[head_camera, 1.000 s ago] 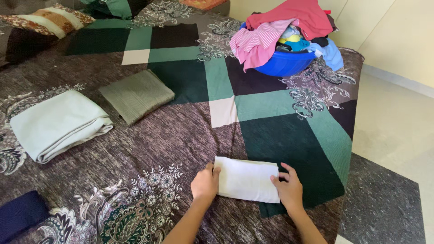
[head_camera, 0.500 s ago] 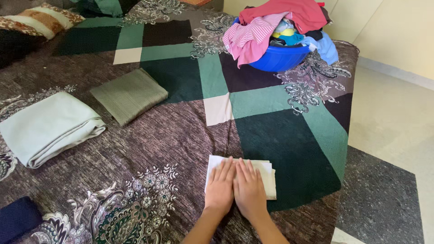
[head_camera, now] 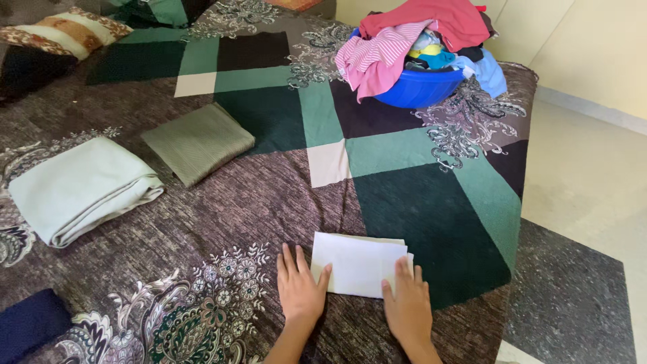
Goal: The person folds several garments on a bed, including a dark blue item, a white cloth, a pink short-sleeved top, and a pink-and-white striped shirt. Each item is smoothed, folded into a compact rectangle, and placed in a growing stack.
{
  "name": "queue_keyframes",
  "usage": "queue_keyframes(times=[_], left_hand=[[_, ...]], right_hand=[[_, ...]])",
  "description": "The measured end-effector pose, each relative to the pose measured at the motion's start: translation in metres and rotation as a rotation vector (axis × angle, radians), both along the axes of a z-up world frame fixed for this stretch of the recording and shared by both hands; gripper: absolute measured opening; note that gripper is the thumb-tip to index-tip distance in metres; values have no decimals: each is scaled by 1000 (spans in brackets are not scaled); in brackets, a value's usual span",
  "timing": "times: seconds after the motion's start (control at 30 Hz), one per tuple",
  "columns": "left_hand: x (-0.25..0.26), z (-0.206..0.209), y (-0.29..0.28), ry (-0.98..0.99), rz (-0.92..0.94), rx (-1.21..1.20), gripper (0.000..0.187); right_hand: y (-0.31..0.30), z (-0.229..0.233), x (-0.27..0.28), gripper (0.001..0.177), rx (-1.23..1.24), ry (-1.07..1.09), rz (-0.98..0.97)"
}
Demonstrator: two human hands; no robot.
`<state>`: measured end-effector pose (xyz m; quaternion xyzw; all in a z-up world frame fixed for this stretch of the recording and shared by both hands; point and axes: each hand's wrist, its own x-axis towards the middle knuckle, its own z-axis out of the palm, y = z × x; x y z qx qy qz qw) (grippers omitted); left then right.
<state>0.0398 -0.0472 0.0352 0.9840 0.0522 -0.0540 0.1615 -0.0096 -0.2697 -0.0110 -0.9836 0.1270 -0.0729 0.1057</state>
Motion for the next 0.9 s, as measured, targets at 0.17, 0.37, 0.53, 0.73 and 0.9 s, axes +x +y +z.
queue_keyframes(times=[0.17,0.37,0.53,0.73,0.9], left_hand=[[-15,9,-11,85,159,-158,64],[-3,21,-21,139,243,-288,41],[-19,24,-59,-122,82,-573,29],[-46,22,-93,-399,-571,-689,37],[-44,7,-97,-441,-630,-658,32]], right_hand=[[-1,11,0,64,916,-255,-230],[36,25,1,59,1803,-221,-103],[34,34,15,63,2021,-107,-246],[-18,19,31,53,1752,-93,-221],[-49,9,40,46,1507,-55,-310]])
